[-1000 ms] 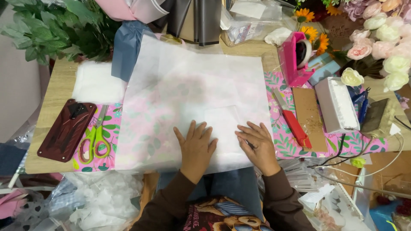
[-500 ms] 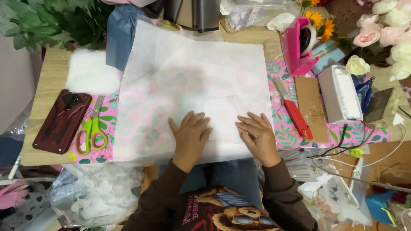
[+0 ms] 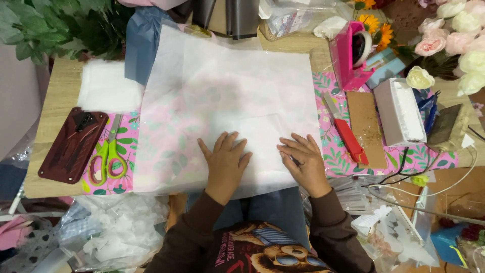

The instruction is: The person uses a red utility knife to cut a large sheet of translucent white paper on a table. They smooth the paper with their hands and make several cuts along the edges.

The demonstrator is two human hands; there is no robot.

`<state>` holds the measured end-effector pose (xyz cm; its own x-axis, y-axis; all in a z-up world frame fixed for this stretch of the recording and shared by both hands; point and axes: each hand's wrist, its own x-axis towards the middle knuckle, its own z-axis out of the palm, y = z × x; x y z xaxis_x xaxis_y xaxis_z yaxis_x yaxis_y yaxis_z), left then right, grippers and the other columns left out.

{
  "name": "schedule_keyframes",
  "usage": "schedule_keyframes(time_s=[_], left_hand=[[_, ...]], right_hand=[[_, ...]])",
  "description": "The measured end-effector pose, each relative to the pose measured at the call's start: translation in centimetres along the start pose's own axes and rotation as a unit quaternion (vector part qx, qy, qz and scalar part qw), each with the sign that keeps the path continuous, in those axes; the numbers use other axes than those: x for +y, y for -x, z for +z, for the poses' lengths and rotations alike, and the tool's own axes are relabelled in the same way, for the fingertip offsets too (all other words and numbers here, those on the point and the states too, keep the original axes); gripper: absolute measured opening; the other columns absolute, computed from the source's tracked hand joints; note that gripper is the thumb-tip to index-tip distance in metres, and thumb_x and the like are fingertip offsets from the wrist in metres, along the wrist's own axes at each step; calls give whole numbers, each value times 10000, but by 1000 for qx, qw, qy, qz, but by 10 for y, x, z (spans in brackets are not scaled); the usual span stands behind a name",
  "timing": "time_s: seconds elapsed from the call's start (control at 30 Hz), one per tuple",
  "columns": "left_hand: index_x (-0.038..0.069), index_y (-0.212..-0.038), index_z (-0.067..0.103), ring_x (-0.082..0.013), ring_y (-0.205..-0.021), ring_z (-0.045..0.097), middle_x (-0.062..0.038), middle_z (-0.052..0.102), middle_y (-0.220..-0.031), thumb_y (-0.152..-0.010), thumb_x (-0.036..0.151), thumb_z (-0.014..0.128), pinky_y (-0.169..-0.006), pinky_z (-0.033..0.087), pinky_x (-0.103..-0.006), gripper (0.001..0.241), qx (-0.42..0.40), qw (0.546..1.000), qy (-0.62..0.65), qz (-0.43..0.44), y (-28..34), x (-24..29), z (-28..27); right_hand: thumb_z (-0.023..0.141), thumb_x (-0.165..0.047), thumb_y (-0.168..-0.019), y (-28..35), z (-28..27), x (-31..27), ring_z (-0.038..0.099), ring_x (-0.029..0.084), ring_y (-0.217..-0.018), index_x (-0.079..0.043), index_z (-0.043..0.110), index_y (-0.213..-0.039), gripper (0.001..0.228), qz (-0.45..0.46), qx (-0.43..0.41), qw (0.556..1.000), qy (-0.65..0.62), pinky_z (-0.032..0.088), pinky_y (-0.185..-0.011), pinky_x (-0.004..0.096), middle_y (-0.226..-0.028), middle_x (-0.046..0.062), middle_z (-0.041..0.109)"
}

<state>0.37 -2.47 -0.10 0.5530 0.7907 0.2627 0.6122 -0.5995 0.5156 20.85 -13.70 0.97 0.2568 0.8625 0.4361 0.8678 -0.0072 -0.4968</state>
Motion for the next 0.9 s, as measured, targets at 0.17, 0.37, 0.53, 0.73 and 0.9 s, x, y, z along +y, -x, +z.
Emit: schedule_keyframes(time_s=[0.17, 0.37, 0.53, 0.73, 0.9], left_hand=[[133, -1303, 667, -295, -1428, 419, -84, 566, -1450, -1025, 314, 530, -1187, 24, -659, 359, 44, 991, 1, 127, -21, 27, 26], [101, -1401, 585, -318, -1435, 430, -108, 515, -1512, -1028, 319, 492, -1210, 219, -537, 441, 30, 967, 24, 253, -42, 24, 56], [85, -1467, 513, -331, -1459, 385, -143, 479, -1535, -1034, 380, 459, -1205, 210, -518, 527, 25, 966, -13, 256, -43, 20, 58], [54, -1477, 499, -334, -1473, 361, -169, 467, -1543, -1050, 385, 426, -1221, 157, -500, 546, 26, 965, -9, 259, -43, 22, 57], [55, -1493, 479, -315, -1485, 344, -169, 449, -1557, -1050, 408, 419, -1235, 127, -482, 569, 9, 969, -24, 247, -41, 22, 53]], right_hand=[[746, -204, -892, 2, 3, 5, 623, 274, -1262, -228, 809, -1055, 176, -11, 11, 1000, 5, 299, -1184, 471, -1166, -5, 769], [756, -196, -881, 3, 4, 8, 638, 289, -1238, -194, 810, -1018, 147, -18, 22, 1000, 3, 313, -1167, 491, -1154, 11, 775], [755, -204, -876, 2, 4, 8, 637, 271, -1241, -213, 815, -1027, 163, -5, 21, 1000, -6, 298, -1175, 482, -1154, -11, 778], [737, -116, -881, -5, -28, 30, 661, 376, -1195, -123, 789, -1134, 259, 56, 41, 983, -172, 442, -1089, 513, -1171, 136, 766], [699, -73, -954, -14, -87, 43, 643, 472, -1129, 1, 721, -1232, 288, 99, 116, 987, 55, 458, -1035, 558, -1163, 268, 705]])
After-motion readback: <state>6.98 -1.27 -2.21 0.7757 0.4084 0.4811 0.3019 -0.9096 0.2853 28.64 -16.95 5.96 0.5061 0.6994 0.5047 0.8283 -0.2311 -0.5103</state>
